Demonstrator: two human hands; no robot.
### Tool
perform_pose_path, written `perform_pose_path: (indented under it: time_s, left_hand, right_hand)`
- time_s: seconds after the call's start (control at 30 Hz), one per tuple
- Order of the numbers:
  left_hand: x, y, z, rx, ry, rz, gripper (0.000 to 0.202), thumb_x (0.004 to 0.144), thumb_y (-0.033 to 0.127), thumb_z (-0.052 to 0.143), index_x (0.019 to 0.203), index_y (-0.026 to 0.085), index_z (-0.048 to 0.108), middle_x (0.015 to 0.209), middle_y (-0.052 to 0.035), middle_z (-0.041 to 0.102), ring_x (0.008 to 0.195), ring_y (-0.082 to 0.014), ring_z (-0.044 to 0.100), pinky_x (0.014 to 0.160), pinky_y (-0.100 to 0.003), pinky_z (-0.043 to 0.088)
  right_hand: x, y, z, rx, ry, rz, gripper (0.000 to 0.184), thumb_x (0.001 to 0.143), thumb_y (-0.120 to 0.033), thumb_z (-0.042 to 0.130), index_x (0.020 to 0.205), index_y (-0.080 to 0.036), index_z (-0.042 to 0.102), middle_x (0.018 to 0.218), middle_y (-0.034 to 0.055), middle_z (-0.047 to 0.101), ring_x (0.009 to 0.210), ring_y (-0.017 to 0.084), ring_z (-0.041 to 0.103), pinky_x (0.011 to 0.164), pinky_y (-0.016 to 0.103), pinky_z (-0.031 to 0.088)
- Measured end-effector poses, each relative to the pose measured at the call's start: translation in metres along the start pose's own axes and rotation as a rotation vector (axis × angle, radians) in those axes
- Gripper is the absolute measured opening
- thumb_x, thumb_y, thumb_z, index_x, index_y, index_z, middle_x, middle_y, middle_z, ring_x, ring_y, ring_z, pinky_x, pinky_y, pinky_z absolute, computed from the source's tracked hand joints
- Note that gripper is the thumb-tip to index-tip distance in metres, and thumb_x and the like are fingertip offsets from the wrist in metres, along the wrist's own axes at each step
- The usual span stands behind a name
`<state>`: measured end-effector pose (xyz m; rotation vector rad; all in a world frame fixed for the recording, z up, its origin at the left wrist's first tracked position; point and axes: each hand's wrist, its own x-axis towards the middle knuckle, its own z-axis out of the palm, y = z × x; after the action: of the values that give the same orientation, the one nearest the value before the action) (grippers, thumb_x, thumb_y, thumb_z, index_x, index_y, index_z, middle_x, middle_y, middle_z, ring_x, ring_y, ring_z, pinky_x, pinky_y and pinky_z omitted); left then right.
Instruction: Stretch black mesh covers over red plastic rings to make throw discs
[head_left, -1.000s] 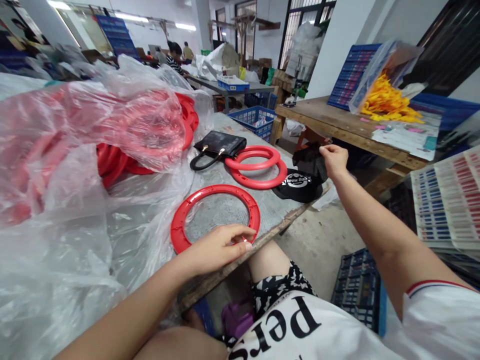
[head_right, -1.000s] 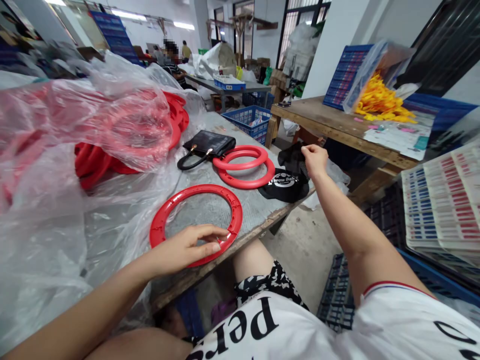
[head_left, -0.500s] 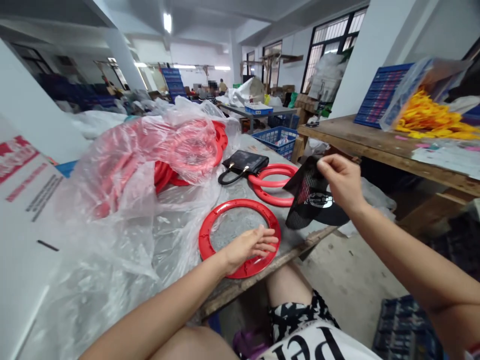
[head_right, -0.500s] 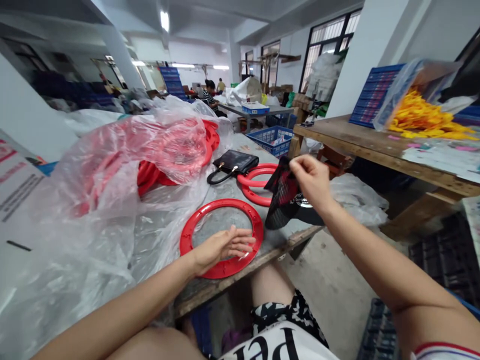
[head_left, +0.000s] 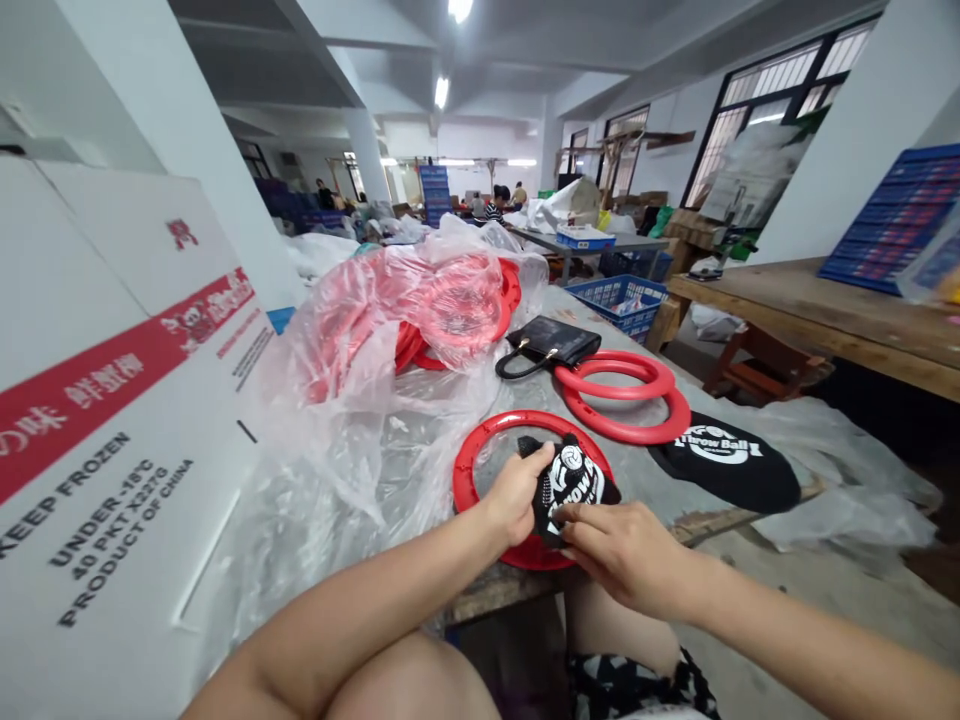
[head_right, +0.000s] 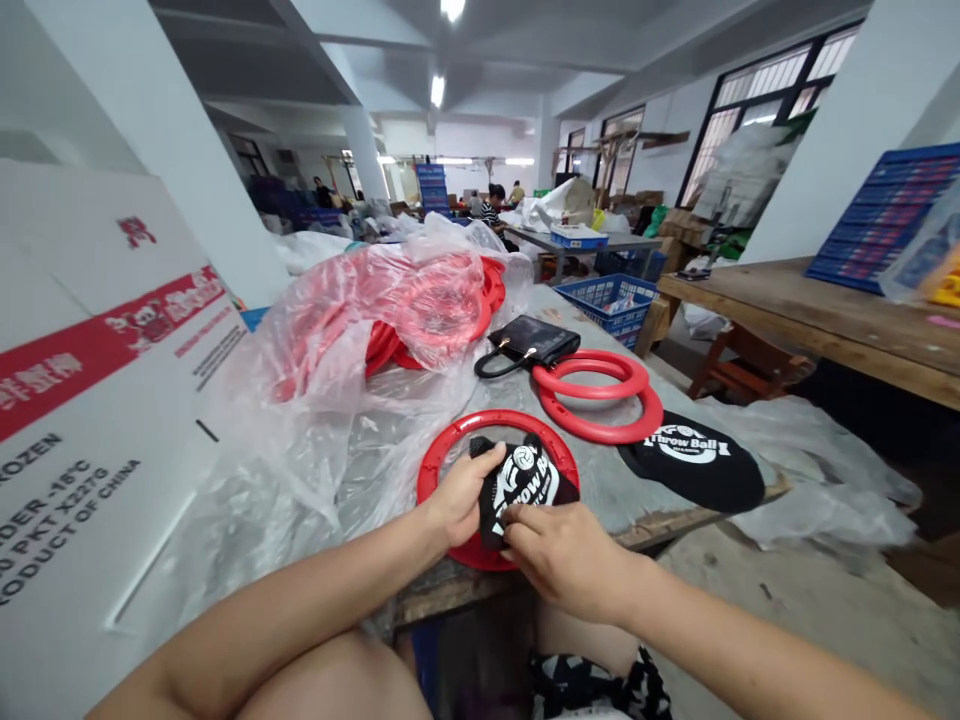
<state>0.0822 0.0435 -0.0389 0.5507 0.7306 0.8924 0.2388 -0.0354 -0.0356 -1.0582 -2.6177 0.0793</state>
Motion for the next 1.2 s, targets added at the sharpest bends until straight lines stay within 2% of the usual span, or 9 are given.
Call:
perform_pose_path:
  time_s: [0.13,0.27,0.33,0.47,0.53,0.63,0.8,0.97,1.2]
  left_hand:
    - [-0.015,0.009,0.005,0.078,-0.059,0.133,0.038,0.068,0.04,0.088,0.087,0.013,0.071,0.075,-0.0059,0.074,0.067,-0.0185,0.068,0.072,-0.032,0.055]
    - [-0.036,0.013,0.008,0.291,-0.261,0.076,0.051,0.057,0.047,0.093,0.086,0.011,0.073,0.074,-0.0039,0.07,0.067,-0.0146,0.062,0.069,-0.028,0.051]
    - [-0.044,0.014,0.007,0.384,-0.354,0.01,0.053,0.057,0.049,0.093,0.088,0.01,0.073,0.077,-0.0041,0.069,0.07,-0.014,0.061,0.07,-0.027,0.05]
    - [-0.053,0.016,0.001,0.514,-0.447,-0.092,0.053,0.061,0.053,0.09,0.087,0.012,0.07,0.076,-0.0024,0.066,0.068,-0.0131,0.059,0.068,-0.027,0.048]
    - [-0.054,0.018,-0.003,0.575,-0.465,-0.101,0.052,0.062,0.054,0.089,0.086,0.012,0.069,0.076,-0.0017,0.065,0.068,-0.0127,0.057,0.067,-0.027,0.047]
    - [-0.054,0.021,-0.007,0.658,-0.485,-0.052,0.049,0.068,0.054,0.086,0.087,0.013,0.069,0.079,-0.0012,0.063,0.072,-0.0127,0.055,0.069,-0.026,0.046]
    - [-0.052,0.027,-0.01,0.871,-0.601,0.11,0.042,0.085,0.048,0.071,0.107,0.013,0.068,0.092,-0.0023,0.063,0.082,-0.0135,0.054,0.079,-0.026,0.047]
    - [-0.05,0.029,-0.012,1.032,-0.617,0.206,0.042,0.091,0.045,0.063,0.121,0.016,0.065,0.114,-0.0067,0.064,0.102,-0.0195,0.058,0.095,-0.031,0.047]
    - [-0.04,0.024,-0.033,1.263,-0.719,-0.102,0.041,0.088,0.056,0.064,0.102,0.017,0.069,0.089,-0.0016,0.066,0.083,-0.0181,0.062,0.077,-0.028,0.051]
  right_hand:
    - [-0.011,0.002,-0.022,0.388,-0.069,0.13,0.025,0.099,-0.044,0.059,0.09,-0.024,0.07,0.077,0.0007,0.072,0.064,0.014,0.064,0.058,0.025,0.046]
    - [-0.015,0.024,-0.04,0.492,0.562,0.42,0.032,0.098,-0.052,0.057,0.083,-0.026,0.068,0.077,0.0035,0.07,0.07,0.018,0.063,0.066,0.03,0.051]
    - [-0.014,0.035,-0.043,0.6,0.711,0.517,0.034,0.091,-0.059,0.063,0.1,-0.027,0.072,0.099,0.0071,0.073,0.091,0.023,0.067,0.082,0.035,0.055]
    - [-0.014,0.039,-0.035,1.222,0.347,0.567,0.07,0.084,-0.076,0.059,0.131,-0.025,0.066,0.13,0.013,0.069,0.117,0.031,0.065,0.101,0.045,0.053]
    - [-0.018,0.037,-0.03,1.465,0.113,0.6,0.073,0.082,-0.076,0.062,0.129,-0.021,0.068,0.119,0.0149,0.073,0.104,0.03,0.071,0.091,0.043,0.057]
    - [-0.024,0.036,-0.029,1.534,-0.023,0.636,0.064,0.076,-0.064,0.078,0.117,-0.015,0.074,0.097,0.0122,0.076,0.081,0.023,0.072,0.075,0.032,0.057]
    - [-0.03,0.039,-0.03,1.461,0.011,0.634,0.045,0.072,-0.054,0.086,0.088,-0.013,0.077,0.082,0.007,0.073,0.074,0.016,0.065,0.069,0.025,0.052]
    - [-0.026,0.034,-0.027,1.486,0.231,0.752,0.038,0.074,-0.051,0.085,0.085,-0.018,0.071,0.075,0.0014,0.067,0.07,0.014,0.062,0.066,0.024,0.05]
    - [-0.028,0.041,-0.035,1.091,0.391,0.678,0.038,0.083,-0.058,0.075,0.084,-0.02,0.067,0.075,-0.0006,0.062,0.067,0.012,0.055,0.063,0.023,0.048]
